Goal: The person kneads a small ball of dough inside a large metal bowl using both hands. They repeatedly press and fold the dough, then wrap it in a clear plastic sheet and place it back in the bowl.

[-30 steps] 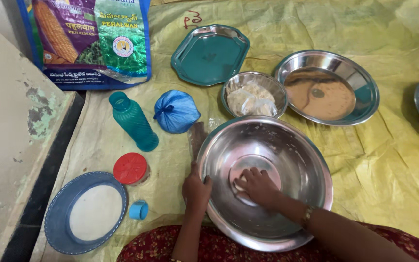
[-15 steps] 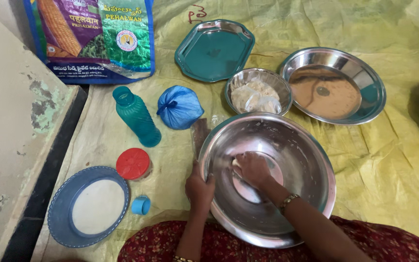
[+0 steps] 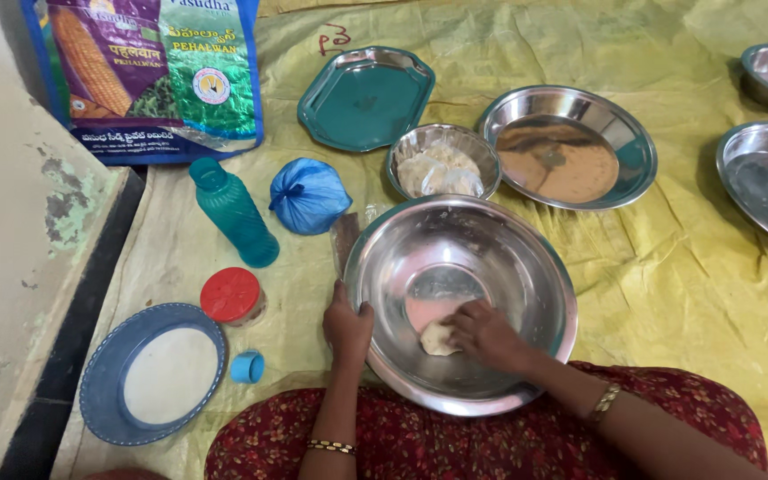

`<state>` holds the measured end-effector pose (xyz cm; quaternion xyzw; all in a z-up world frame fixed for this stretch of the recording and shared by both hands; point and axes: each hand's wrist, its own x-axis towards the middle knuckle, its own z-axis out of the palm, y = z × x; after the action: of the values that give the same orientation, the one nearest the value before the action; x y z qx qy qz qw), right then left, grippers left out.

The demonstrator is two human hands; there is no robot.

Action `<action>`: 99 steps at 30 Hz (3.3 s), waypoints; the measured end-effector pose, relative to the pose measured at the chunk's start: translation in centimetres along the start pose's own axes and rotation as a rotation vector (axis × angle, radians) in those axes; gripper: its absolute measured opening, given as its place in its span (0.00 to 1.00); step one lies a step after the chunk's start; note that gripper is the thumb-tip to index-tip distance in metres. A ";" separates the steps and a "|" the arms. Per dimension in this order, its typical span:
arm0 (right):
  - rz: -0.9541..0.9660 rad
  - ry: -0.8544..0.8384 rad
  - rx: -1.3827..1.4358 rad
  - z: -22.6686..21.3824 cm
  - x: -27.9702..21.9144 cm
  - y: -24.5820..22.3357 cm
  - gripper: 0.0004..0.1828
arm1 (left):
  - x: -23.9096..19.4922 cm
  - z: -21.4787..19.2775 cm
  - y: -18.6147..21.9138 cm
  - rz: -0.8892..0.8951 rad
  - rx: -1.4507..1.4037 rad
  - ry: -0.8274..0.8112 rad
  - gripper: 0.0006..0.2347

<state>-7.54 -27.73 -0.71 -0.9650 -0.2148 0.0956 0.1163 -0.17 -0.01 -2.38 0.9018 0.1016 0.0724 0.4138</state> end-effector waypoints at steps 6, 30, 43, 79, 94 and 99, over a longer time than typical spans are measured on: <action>-0.107 -0.053 -0.253 2.2 4.4 -2.5 0.35 | -0.2 -1.0 1.3 -0.012 0.065 -0.078 0.33; -0.226 0.165 -0.051 -0.5 5.1 -5.3 0.20 | -0.4 -1.1 1.2 -0.030 -0.057 -0.018 0.30; 0.227 0.027 0.234 -1.0 -3.7 3.8 0.36 | -0.1 -0.9 0.8 0.014 -0.077 -0.021 0.31; -0.049 -0.363 0.166 -0.3 -2.6 2.1 0.34 | -0.1 -2.0 2.5 -0.035 0.015 -0.070 0.26; -0.452 0.196 -0.179 -0.3 7.7 2.7 0.18 | 0.8 -2.8 3.1 -0.049 0.172 -0.218 0.31; -0.222 0.499 -0.209 0.9 13.3 4.0 0.18 | 1.4 -3.1 3.4 -0.055 0.160 -0.225 0.31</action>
<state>5.61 -25.27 -4.42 -0.9360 -0.2926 -0.1806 0.0753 0.96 0.48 2.28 0.9311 0.0844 -0.0487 0.3514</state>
